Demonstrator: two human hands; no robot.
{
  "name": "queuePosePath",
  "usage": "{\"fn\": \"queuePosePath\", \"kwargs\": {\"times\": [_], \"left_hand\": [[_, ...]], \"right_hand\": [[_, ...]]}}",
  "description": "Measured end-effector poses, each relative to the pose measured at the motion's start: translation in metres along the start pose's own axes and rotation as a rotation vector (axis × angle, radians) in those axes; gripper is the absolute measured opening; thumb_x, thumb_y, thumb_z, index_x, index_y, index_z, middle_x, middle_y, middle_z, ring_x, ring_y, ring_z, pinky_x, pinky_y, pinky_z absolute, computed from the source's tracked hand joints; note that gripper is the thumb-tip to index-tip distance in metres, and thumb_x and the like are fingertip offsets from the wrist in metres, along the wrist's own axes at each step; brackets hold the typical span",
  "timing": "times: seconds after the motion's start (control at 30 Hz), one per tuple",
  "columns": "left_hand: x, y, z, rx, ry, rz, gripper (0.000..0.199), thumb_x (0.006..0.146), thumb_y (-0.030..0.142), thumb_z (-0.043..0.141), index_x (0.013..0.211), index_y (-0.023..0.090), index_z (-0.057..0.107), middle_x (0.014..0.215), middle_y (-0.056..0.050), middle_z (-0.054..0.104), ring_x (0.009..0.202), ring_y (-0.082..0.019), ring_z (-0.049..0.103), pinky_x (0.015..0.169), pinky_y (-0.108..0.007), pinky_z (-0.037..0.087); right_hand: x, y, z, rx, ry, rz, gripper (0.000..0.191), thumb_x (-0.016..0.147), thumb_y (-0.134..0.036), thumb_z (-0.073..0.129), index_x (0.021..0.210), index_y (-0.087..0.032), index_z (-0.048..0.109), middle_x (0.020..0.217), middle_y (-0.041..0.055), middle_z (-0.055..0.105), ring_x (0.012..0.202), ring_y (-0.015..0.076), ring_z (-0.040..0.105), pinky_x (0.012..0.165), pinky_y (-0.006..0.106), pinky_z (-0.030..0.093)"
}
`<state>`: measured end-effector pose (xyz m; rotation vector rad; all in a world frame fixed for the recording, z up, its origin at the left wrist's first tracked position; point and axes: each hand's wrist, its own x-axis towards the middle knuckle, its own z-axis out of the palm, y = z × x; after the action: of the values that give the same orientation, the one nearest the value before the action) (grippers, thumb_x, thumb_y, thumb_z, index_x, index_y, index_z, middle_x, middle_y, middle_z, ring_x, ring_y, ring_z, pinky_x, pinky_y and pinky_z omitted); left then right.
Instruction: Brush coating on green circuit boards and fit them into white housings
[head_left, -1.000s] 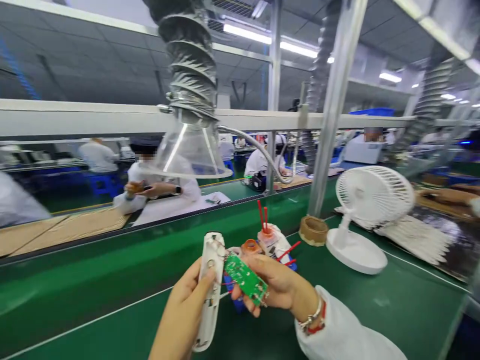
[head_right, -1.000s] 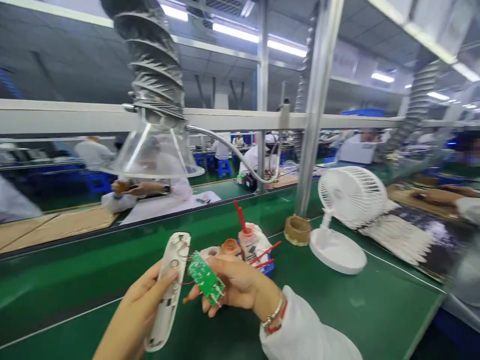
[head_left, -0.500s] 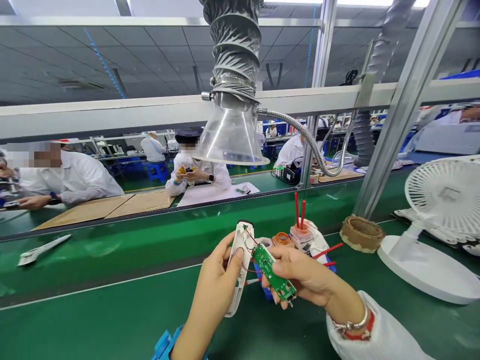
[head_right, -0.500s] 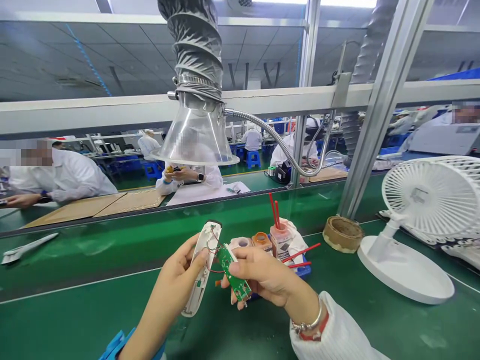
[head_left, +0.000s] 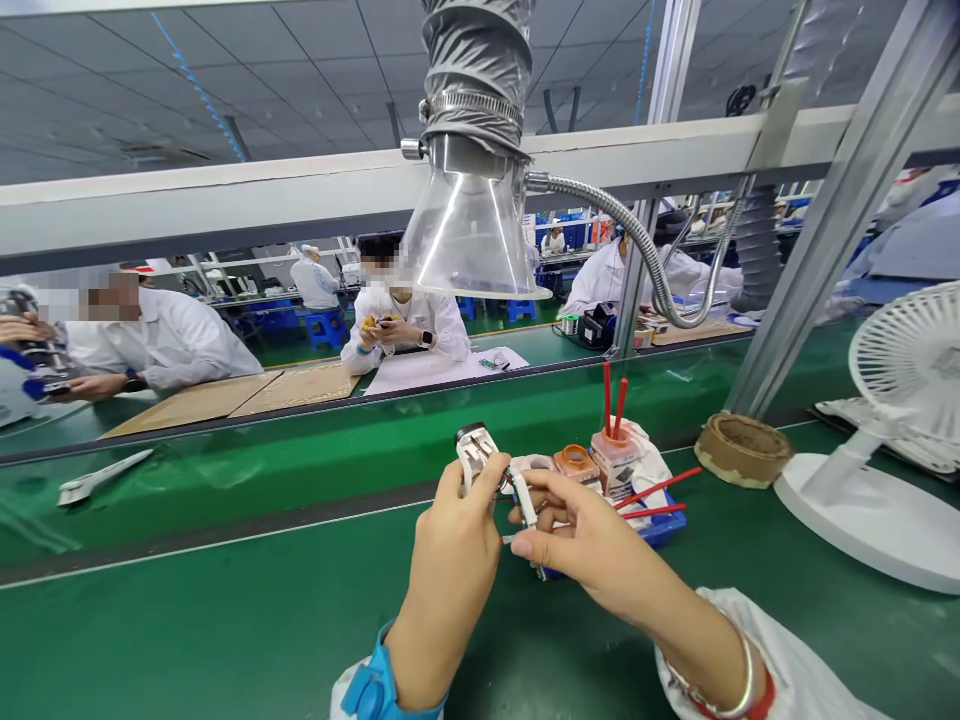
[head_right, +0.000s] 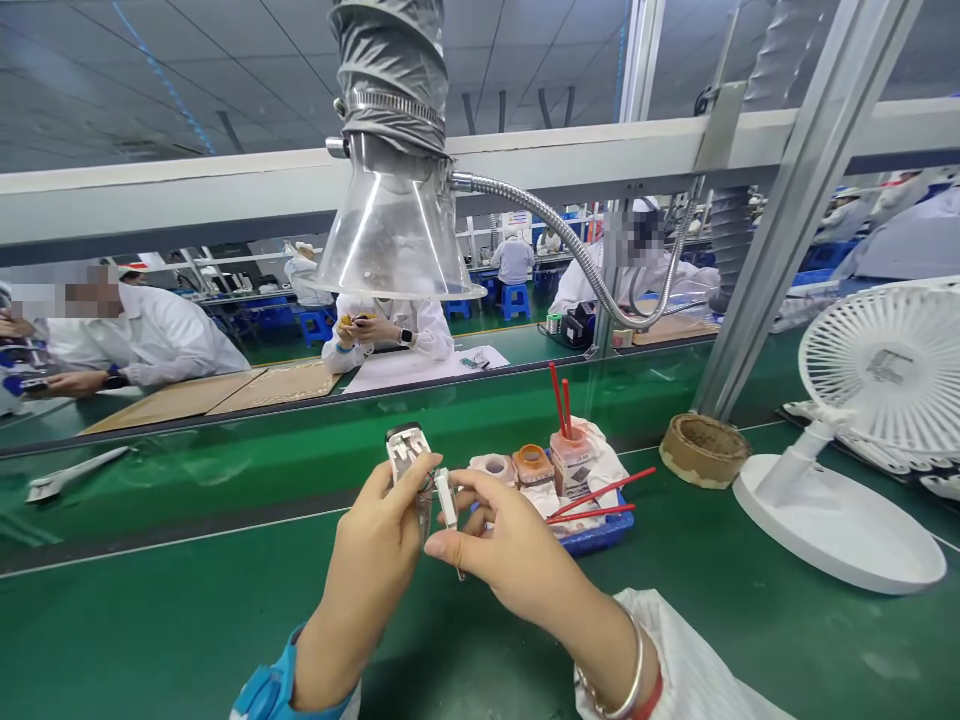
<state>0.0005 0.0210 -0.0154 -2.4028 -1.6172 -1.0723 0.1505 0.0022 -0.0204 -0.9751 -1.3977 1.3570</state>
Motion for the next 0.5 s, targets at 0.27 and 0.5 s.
{"fn": "queuePosePath", "kwargs": {"times": [0.27,0.5], "left_hand": [[-0.003,0.0,-0.002,0.049,0.021,-0.004,0.044,0.081,0.008,0.04,0.117,0.023,0.059,0.101,-0.01,0.06,0.077,-0.02,0.062,0.056,-0.024,0.043],[-0.001,0.005,-0.005,-0.014,-0.153,-0.027,0.047,0.078,0.006,0.038,0.116,0.026,0.058,0.091,-0.006,0.058,0.067,-0.018,0.056,0.055,-0.025,0.038]], "right_hand": [[-0.001,-0.002,0.017,-0.142,0.174,-0.087,0.047,0.074,-0.035,0.068,0.117,-0.021,0.053,0.089,0.0031,0.055,0.065,0.0125,0.053,0.055,0.025,0.047],[0.003,-0.013,0.015,-0.353,0.183,-0.054,0.035,0.079,-0.036,0.062,0.111,-0.023,0.057,0.086,0.0022,0.059,0.06,0.0137,0.055,0.056,0.028,0.048]]}}
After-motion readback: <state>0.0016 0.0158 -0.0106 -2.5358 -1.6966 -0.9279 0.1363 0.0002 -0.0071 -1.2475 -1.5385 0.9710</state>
